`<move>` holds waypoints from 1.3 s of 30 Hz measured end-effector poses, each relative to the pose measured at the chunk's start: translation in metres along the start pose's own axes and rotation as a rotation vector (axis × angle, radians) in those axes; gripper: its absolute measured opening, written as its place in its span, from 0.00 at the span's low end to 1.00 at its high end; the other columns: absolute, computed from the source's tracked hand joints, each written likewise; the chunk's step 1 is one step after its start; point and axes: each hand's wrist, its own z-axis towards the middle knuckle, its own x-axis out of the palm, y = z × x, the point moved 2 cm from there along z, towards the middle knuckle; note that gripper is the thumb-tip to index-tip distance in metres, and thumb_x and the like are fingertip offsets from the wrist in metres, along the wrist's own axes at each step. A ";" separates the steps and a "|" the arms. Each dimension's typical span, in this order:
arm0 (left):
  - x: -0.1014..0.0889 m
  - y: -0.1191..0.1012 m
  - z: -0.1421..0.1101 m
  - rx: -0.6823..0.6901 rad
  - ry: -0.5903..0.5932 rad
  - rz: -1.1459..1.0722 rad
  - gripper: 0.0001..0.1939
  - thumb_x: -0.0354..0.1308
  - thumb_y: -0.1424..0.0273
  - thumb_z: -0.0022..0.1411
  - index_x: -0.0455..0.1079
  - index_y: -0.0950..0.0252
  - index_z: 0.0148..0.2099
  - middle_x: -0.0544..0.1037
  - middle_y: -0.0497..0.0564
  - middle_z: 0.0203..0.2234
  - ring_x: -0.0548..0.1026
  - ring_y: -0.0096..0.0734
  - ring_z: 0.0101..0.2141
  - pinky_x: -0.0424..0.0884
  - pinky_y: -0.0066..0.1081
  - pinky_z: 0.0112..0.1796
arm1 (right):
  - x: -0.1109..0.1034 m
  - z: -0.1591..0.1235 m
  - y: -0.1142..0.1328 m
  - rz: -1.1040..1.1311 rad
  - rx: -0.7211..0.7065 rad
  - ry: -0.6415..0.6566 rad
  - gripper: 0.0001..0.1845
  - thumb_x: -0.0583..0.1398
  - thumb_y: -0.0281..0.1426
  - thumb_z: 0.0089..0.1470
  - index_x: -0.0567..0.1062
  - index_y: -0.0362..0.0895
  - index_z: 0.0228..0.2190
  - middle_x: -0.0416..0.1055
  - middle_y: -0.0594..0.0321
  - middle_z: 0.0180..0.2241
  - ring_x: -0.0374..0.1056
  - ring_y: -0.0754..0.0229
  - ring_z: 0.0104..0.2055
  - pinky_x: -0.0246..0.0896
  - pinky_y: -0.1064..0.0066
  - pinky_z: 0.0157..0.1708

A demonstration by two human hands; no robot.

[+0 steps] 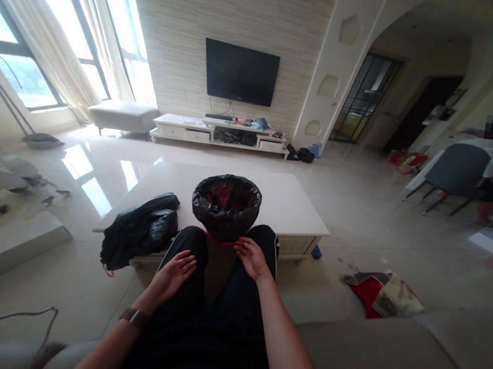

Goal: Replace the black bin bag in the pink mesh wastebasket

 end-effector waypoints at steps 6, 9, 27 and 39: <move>-0.002 0.001 0.001 0.015 0.015 0.010 0.17 0.65 0.75 0.59 0.75 0.65 0.52 0.84 0.57 0.42 0.83 0.39 0.45 0.73 0.43 0.58 | -0.001 0.000 0.000 -0.001 -0.006 -0.007 0.16 0.73 0.34 0.47 0.82 0.47 0.40 0.83 0.62 0.36 0.78 0.58 0.41 0.65 0.67 0.41; -0.001 0.001 0.000 0.021 0.019 0.011 0.17 0.65 0.75 0.59 0.75 0.64 0.52 0.84 0.57 0.42 0.83 0.39 0.44 0.73 0.44 0.58 | 0.000 -0.001 0.001 -0.005 -0.004 -0.007 0.16 0.73 0.34 0.46 0.82 0.47 0.39 0.83 0.63 0.36 0.78 0.58 0.41 0.65 0.67 0.41; 0.011 -0.005 -0.012 0.020 0.033 0.004 0.18 0.66 0.75 0.59 0.75 0.65 0.52 0.83 0.57 0.41 0.82 0.39 0.43 0.74 0.42 0.55 | 0.001 -0.005 -0.001 0.005 -0.027 -0.010 0.15 0.72 0.31 0.46 0.81 0.50 0.39 0.82 0.64 0.43 0.76 0.55 0.49 0.65 0.65 0.44; 0.011 -0.011 -0.021 0.013 0.080 0.031 0.18 0.65 0.74 0.60 0.75 0.64 0.53 0.83 0.56 0.42 0.82 0.38 0.43 0.75 0.43 0.54 | 0.014 0.002 -0.011 0.023 -0.023 0.044 0.16 0.72 0.33 0.47 0.82 0.49 0.40 0.82 0.60 0.47 0.76 0.53 0.53 0.67 0.62 0.50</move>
